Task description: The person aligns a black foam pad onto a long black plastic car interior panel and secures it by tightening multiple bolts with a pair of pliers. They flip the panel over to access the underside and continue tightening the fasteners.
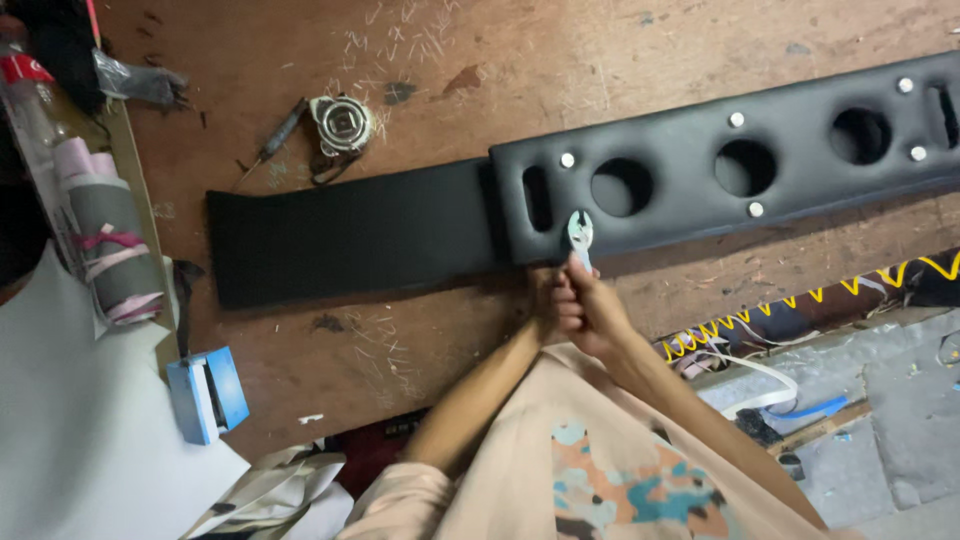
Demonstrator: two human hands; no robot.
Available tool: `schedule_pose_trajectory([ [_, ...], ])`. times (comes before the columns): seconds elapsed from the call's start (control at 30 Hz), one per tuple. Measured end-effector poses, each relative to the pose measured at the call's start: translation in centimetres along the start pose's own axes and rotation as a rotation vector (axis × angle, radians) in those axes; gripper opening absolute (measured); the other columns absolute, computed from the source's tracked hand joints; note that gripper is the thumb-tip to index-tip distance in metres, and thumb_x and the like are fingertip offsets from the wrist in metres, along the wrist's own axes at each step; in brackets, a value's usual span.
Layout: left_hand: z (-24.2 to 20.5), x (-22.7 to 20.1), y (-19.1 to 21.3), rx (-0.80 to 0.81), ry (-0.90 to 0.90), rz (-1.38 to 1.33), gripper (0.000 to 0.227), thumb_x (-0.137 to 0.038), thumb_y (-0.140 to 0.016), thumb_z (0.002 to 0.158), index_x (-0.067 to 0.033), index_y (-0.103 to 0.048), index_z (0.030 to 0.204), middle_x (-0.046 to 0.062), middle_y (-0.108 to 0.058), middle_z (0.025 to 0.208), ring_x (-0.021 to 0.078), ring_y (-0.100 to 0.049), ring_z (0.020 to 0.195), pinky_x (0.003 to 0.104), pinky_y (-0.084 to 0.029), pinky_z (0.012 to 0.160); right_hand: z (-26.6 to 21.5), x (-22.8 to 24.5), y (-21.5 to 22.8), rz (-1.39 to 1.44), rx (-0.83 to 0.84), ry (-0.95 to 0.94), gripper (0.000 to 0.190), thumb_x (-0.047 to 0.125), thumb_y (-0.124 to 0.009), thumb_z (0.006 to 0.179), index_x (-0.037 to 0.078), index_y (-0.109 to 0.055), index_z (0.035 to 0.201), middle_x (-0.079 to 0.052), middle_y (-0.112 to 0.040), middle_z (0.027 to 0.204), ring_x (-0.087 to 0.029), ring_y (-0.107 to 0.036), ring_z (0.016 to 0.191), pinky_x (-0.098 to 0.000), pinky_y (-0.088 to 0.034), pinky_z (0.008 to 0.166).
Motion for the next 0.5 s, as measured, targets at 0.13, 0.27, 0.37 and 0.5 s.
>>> schedule_pose_trajectory([
  [0.13, 0.1, -1.3, 0.1, 0.072, -0.014, -0.062, 0.014, -0.014, -0.067, 0.096, -0.0015, -0.068, 0.102, 0.002, -0.07, 0.084, 0.0123, -0.063, 0.067, 0.031, -0.049, 0.057, -0.5, 0.8, 0.3, -0.322, -0.146, -0.018, 0.033, 0.042, -0.059, 0.107, 0.011, -0.062, 0.096, 0.001, -0.061, 0.066, -0.011, -0.056, 0.05, -0.025, -0.049, 0.044],
  [0.27, -2.5, -3.9, 0.2, 0.16, -0.045, -0.16, 0.015, -0.013, -0.068, 0.097, -0.0001, -0.068, 0.104, 0.001, -0.071, 0.086, 0.0119, -0.064, 0.07, 0.03, -0.05, 0.06, -3.7, 2.8, 0.5, -0.666, -0.405, -0.015, 0.027, 0.036, -0.055, 0.1, 0.011, -0.062, 0.102, -0.005, -0.068, 0.076, -0.016, -0.064, 0.06, -0.0288, -0.052, 0.05],
  [0.37, -5.5, -9.6, -0.4, 0.071, -0.245, -0.025, 0.015, -0.012, -0.069, 0.099, 0.0009, -0.069, 0.106, 0.001, -0.072, 0.087, 0.0116, -0.065, 0.072, 0.03, -0.05, 0.062, -5.9, 4.7, -0.3, -0.844, -0.413, 0.036, 0.026, 0.031, -0.057, 0.102, 0.007, -0.064, 0.106, -0.006, -0.071, 0.084, -0.014, -0.063, 0.065, -0.0286, -0.051, 0.049],
  [0.5, -9.9, -15.9, -0.1, 0.097, 0.076, 0.642, 0.014, -0.012, -0.07, 0.091, -0.0014, -0.074, 0.1, 0.01, -0.074, 0.082, 0.0208, -0.073, 0.071, 0.037, -0.058, 0.069, -7.5, 7.3, -1.6, -0.995, -0.292, 0.177, 0.026, 0.027, -0.06, 0.1, 0.005, -0.068, 0.112, -0.008, -0.072, 0.089, -0.012, -0.067, 0.074, -0.0251, -0.055, 0.058],
])
Point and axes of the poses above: each hand's wrist, its own z-axis towards the middle knuckle, its own y-axis out of the back of the hand, x = y × z, the point moved 6 cm from there along z, towards the middle knuckle
